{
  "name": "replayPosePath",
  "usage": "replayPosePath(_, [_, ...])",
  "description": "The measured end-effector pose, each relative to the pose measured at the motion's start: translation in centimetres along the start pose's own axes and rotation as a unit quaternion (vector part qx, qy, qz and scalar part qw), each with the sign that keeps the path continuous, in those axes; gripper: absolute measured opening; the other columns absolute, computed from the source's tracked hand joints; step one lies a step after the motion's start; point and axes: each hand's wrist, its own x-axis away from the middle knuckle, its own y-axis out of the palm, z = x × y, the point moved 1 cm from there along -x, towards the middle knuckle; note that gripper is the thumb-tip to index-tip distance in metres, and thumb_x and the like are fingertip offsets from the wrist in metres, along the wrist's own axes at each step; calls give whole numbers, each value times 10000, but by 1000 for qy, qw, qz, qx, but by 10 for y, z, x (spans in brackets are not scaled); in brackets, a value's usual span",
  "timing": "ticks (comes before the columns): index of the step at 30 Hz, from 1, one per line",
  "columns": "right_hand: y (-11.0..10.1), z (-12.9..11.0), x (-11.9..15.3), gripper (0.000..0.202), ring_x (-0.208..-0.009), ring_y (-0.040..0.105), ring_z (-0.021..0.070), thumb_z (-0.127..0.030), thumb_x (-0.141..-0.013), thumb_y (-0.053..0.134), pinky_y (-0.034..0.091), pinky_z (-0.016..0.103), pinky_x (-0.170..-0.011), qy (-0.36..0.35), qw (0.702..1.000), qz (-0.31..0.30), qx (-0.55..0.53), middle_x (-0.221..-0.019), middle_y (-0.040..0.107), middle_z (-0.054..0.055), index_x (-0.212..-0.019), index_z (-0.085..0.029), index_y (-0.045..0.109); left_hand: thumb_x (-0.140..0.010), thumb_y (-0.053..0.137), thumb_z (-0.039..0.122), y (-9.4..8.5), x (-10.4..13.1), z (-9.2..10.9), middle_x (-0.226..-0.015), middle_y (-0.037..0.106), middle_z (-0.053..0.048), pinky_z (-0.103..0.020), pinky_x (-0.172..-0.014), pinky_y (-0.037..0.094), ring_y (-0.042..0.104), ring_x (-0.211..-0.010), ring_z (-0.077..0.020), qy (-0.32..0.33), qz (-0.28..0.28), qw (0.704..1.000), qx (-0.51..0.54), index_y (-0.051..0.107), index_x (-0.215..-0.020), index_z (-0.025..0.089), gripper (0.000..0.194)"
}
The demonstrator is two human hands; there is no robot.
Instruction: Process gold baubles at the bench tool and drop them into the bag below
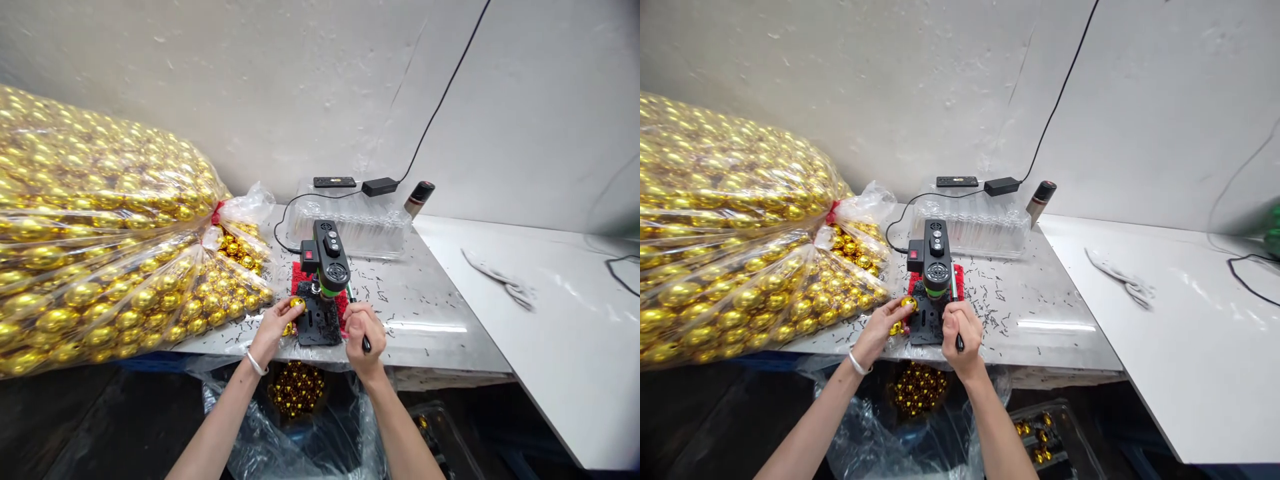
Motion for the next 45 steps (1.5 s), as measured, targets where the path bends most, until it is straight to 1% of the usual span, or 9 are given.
replayPosePath(6, [0,0,1,284,-631,514,132,-75,-880,376,406,276,-554,1,1000,-7,5,-632,500,9,-638,-204,447,-661,753,346,13,-18,-24,-965,742,-69,-350,-824,512,667,-868,-212,126,11,974,-191,704,-1046,169,427])
replayPosePath(9, [0,0,3,281,-644,512,132,-65,-878,374,412,274,-564,0,1000,-9,7,-628,492,7,-644,-204,442,-709,722,344,17,-18,-21,-940,740,-69,-362,-822,501,659,-864,-227,175,15,928,-329,707,-1082,203,399])
replayPosePath(13, [0,1,5,272,-647,512,127,-58,-875,377,407,267,-560,2,1000,-11,5,-636,492,5,-653,-203,437,-715,730,360,23,-13,-7,-823,722,-79,-345,-744,499,652,-826,-253,196,20,852,-485,709,-1101,215,413])
replayPosePath(17, [-1,3,6,267,-655,520,130,-63,-878,380,419,270,-569,-2,1000,-13,4,-635,493,4,-659,-203,441,-730,726,359,26,-9,-1,-838,727,-81,-343,-725,485,646,-836,-272,213,-5,817,-536,711,-1083,222,379])
replayPosePath(21, [-1,3,6,254,-659,519,129,-62,-875,387,418,268,-573,-7,1000,-15,6,-640,499,4,-669,-201,443,-730,734,323,28,-8,-1,-932,729,-83,-343,-759,480,650,-877,-272,232,-25,812,-536,705,-1062,209,352])
replayPosePath(27, [0,5,10,240,-662,517,124,-74,-878,380,428,263,-577,-4,1000,-11,-4,-655,492,5,-684,-196,450,-788,675,363,32,-11,2,-1065,686,-67,-291,-734,483,660,-852,-211,210,-57,801,-558,693,-1067,214,316])
replayPosePath(32, [2,14,22,266,-653,516,126,-171,-930,340,443,268,-562,-26,999,-31,12,-690,510,23,-694,-197,462,-788,673,371,32,-10,4,-1042,677,-43,-267,-702,465,650,-844,-193,181,-70,798,-571,692,-1074,222,323])
replayPosePath(39, [12,33,34,334,-606,487,117,-249,-968,283,447,313,-620,-94,995,30,28,-682,519,14,-676,-202,438,-816,635,394,32,-9,2,-1019,673,-47,-271,-682,449,642,-811,-188,179,-59,800,-569,700,-1050,210,304])
replayPosePath(45, [14,38,40,302,-622,507,117,-220,-962,304,460,314,-656,-118,991,-24,61,-677,513,5,-687,-207,429,-801,652,383,32,-9,2,-1046,677,-52,-277,-698,459,647,-839,-202,177,-59,805,-563,698,-1064,214,316])
